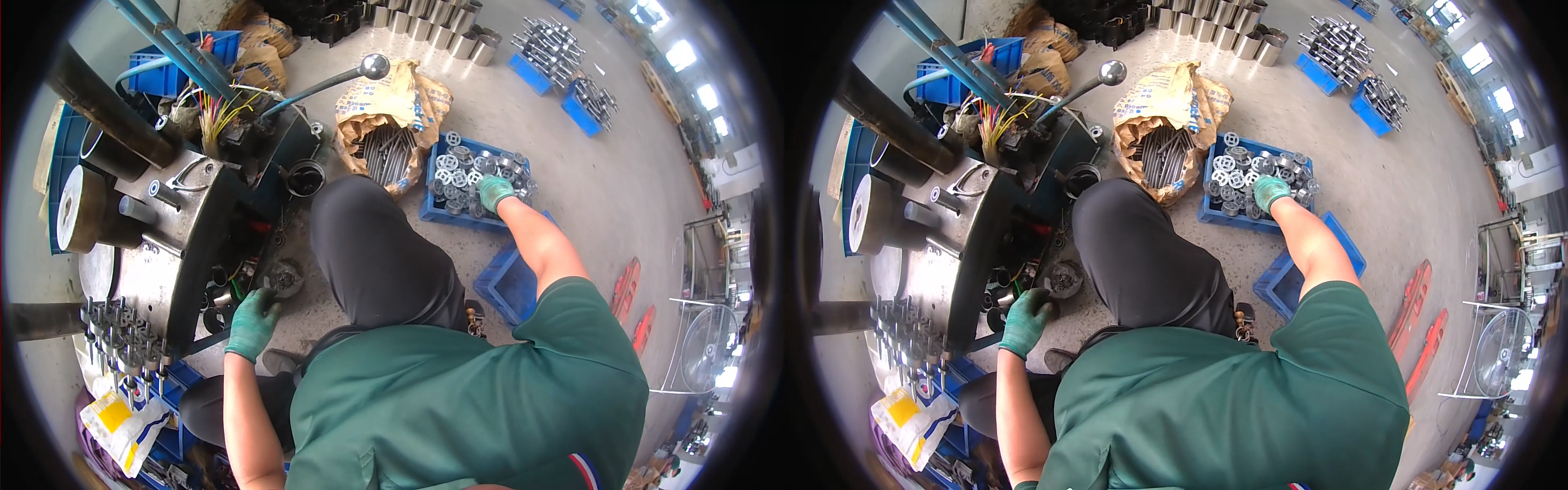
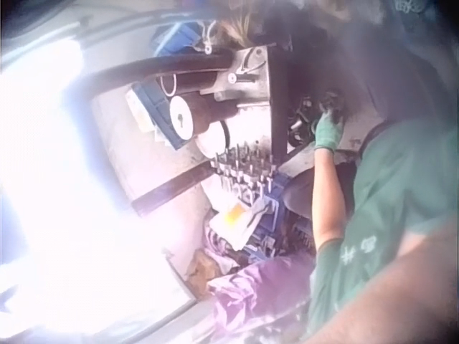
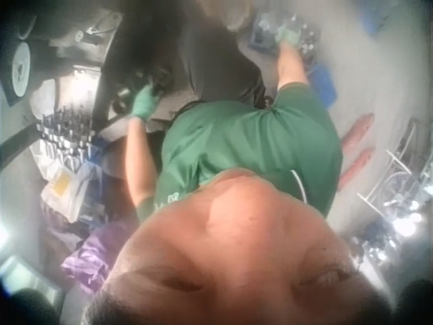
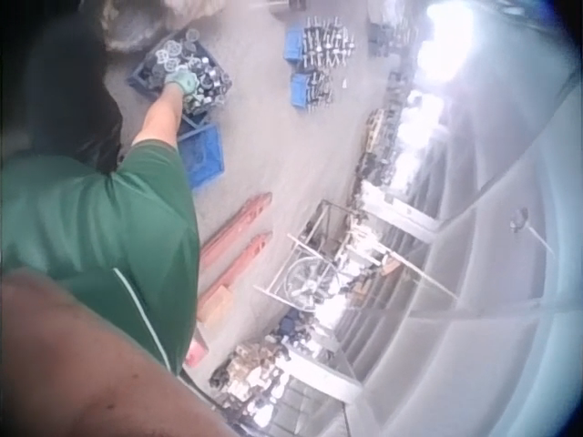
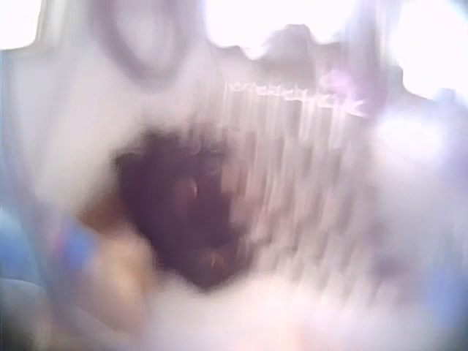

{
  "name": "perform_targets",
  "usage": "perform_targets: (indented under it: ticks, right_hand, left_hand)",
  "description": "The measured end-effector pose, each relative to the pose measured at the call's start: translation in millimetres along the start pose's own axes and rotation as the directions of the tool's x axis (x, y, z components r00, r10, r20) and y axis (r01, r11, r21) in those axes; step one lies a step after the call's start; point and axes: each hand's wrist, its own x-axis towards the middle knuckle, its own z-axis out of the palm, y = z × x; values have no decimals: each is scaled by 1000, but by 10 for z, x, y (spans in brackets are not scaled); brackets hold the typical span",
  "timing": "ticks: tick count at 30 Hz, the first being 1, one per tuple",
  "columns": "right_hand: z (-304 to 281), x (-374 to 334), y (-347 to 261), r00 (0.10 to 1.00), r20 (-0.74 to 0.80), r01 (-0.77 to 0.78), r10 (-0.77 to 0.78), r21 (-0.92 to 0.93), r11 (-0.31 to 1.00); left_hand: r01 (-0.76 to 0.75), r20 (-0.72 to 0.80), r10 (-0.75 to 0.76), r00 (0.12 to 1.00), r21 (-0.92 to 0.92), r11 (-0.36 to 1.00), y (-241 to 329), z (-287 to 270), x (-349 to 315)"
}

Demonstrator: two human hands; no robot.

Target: The person assembles metal components using a stationary industrial press, inserting a shaft into a circular base, placing it under the press, and operating a lever.

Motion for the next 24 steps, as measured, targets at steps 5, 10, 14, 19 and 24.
perform_targets:
  ticks: [5,10,14,19,24]
  right_hand:
    - [-61,65,-210,994,38,-107,107,8,994]
    - [-48,121,-291,921,6,-378,390,260,888]
    - [116,210,-369,870,-27,-470,493,261,843]
    - [190,315,-366,846,-47,-500,530,270,823]
    - [224,197,-124,868,63,-474,492,399,785]
  left_hand:
    - [11,24,-13,1000,72,997,-66,40,-2]
    - [34,50,-40,998,98,995,-131,74,20]
    - [12,49,-18,999,108,994,-198,124,13]
    - [-17,60,7,998,168,986,-100,102,-3]
    - [65,164,-100,981,210,976,223,-51,21]
